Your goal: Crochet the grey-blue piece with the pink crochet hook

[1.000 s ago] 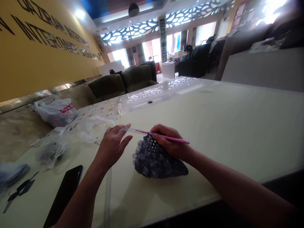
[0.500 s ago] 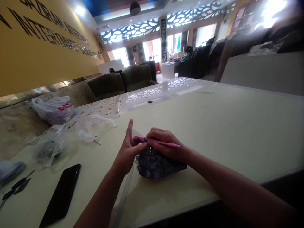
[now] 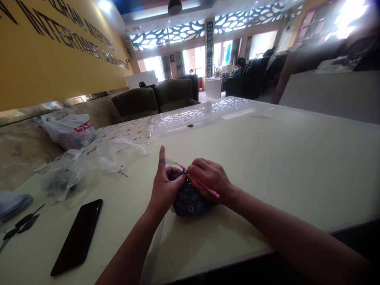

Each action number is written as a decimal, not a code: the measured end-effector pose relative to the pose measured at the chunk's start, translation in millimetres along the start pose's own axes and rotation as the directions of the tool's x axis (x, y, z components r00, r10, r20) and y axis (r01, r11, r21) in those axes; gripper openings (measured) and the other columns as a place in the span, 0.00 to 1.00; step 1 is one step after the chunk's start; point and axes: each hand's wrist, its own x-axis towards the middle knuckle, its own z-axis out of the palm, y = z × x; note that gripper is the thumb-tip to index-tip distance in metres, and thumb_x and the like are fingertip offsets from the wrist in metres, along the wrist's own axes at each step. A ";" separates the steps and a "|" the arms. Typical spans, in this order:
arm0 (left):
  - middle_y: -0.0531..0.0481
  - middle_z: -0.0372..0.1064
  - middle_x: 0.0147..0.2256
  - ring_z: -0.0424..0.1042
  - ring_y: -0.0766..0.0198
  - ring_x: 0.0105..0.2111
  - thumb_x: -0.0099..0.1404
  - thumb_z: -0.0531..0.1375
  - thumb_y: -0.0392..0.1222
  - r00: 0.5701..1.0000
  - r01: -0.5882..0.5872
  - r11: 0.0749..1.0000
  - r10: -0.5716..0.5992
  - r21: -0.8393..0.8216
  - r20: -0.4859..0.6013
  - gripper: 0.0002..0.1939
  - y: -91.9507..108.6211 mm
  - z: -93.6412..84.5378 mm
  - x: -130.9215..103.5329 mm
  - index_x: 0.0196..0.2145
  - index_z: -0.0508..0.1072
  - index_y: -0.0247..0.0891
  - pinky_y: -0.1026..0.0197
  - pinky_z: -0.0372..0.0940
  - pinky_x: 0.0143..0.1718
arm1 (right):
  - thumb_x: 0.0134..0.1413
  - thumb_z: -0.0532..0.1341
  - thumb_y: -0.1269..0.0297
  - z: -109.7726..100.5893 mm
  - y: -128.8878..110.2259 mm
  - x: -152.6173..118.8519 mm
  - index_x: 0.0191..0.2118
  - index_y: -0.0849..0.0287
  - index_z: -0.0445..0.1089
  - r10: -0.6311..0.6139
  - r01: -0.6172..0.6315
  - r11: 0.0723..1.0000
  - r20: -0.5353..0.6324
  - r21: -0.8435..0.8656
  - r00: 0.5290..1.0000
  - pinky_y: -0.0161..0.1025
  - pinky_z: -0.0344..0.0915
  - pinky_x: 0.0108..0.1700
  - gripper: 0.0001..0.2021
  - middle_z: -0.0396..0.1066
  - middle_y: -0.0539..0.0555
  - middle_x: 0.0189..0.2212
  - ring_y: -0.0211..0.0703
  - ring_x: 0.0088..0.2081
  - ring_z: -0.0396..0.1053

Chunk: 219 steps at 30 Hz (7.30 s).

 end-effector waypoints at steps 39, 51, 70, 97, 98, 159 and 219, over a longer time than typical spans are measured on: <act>0.53 0.72 0.31 0.70 0.69 0.28 0.52 0.66 0.31 0.916 0.302 0.808 -0.098 -0.506 0.389 0.47 9.9 -43.2 4.5 0.68 0.55 0.40 0.66 0.65 0.34 | 0.65 0.59 0.68 -31.7 7.7 2.0 0.36 0.61 0.69 -0.062 0.033 0.788 0.027 0.615 0.998 0.37 0.66 0.36 0.05 0.67 0.55 0.34 0.39 0.35 0.68; 0.51 0.75 0.37 0.74 0.65 0.35 0.55 0.67 0.30 0.891 0.320 0.862 -0.133 -0.393 0.433 0.51 10.1 -38.1 2.2 0.70 0.49 0.50 0.63 0.67 0.39 | 0.64 0.59 0.68 -41.9 11.1 6.7 0.32 0.62 0.71 0.068 -0.138 0.657 0.123 0.741 0.990 0.37 0.66 0.35 0.08 0.70 0.55 0.34 0.39 0.35 0.69; 0.50 0.74 0.33 0.71 0.67 0.28 0.52 0.66 0.30 0.829 0.426 0.814 -0.175 -0.396 0.531 0.45 6.1 -39.2 4.6 0.66 0.58 0.38 0.66 0.64 0.31 | 0.64 0.60 0.67 -50.5 23.1 10.9 0.34 0.63 0.73 -0.038 -0.226 0.548 0.293 0.805 0.955 0.36 0.65 0.35 0.08 0.69 0.55 0.33 0.37 0.33 0.67; 0.51 0.72 0.32 0.71 0.67 0.29 0.53 0.68 0.31 0.817 0.384 0.842 -0.119 -0.378 0.565 0.38 4.3 -34.3 3.5 0.62 0.66 0.39 0.65 0.64 0.32 | 0.64 0.61 0.64 -32.5 27.2 3.5 0.35 0.63 0.74 -0.001 -0.367 0.265 0.380 0.892 0.925 0.36 0.63 0.32 0.09 0.66 0.51 0.27 0.35 0.30 0.64; 0.51 0.72 0.31 0.70 0.67 0.29 0.53 0.68 0.31 0.824 0.369 0.853 -0.117 -0.370 0.554 0.38 4.0 -31.3 2.2 0.62 0.67 0.38 0.65 0.64 0.32 | 0.64 0.61 0.64 -30.5 22.6 3.5 0.34 0.63 0.74 0.014 -0.366 0.284 0.377 0.886 0.926 0.35 0.62 0.31 0.09 0.66 0.50 0.26 0.35 0.29 0.64; 0.41 0.72 0.57 0.66 0.47 0.60 0.66 0.57 0.63 0.965 0.211 0.919 -0.142 -0.334 0.219 0.28 -9.1 -12.9 -6.4 0.48 0.80 0.37 0.50 0.58 0.62 | 0.65 0.57 0.59 -0.7 -15.7 -2.5 0.38 0.59 0.72 0.488 -0.456 0.561 0.168 0.691 0.856 0.31 0.64 0.35 0.10 0.72 0.49 0.31 0.34 0.32 0.67; 0.39 0.78 0.44 0.75 0.50 0.46 0.64 0.52 0.70 0.981 0.162 0.985 -0.155 -0.059 0.114 0.36 -6.0 -30.4 -2.5 0.53 0.78 0.38 0.55 0.66 0.47 | 0.67 0.54 0.66 -10.7 -5.9 1.0 0.42 0.61 0.71 0.197 -0.281 0.686 0.201 0.671 0.960 0.33 0.63 0.36 0.09 0.71 0.51 0.34 0.34 0.33 0.67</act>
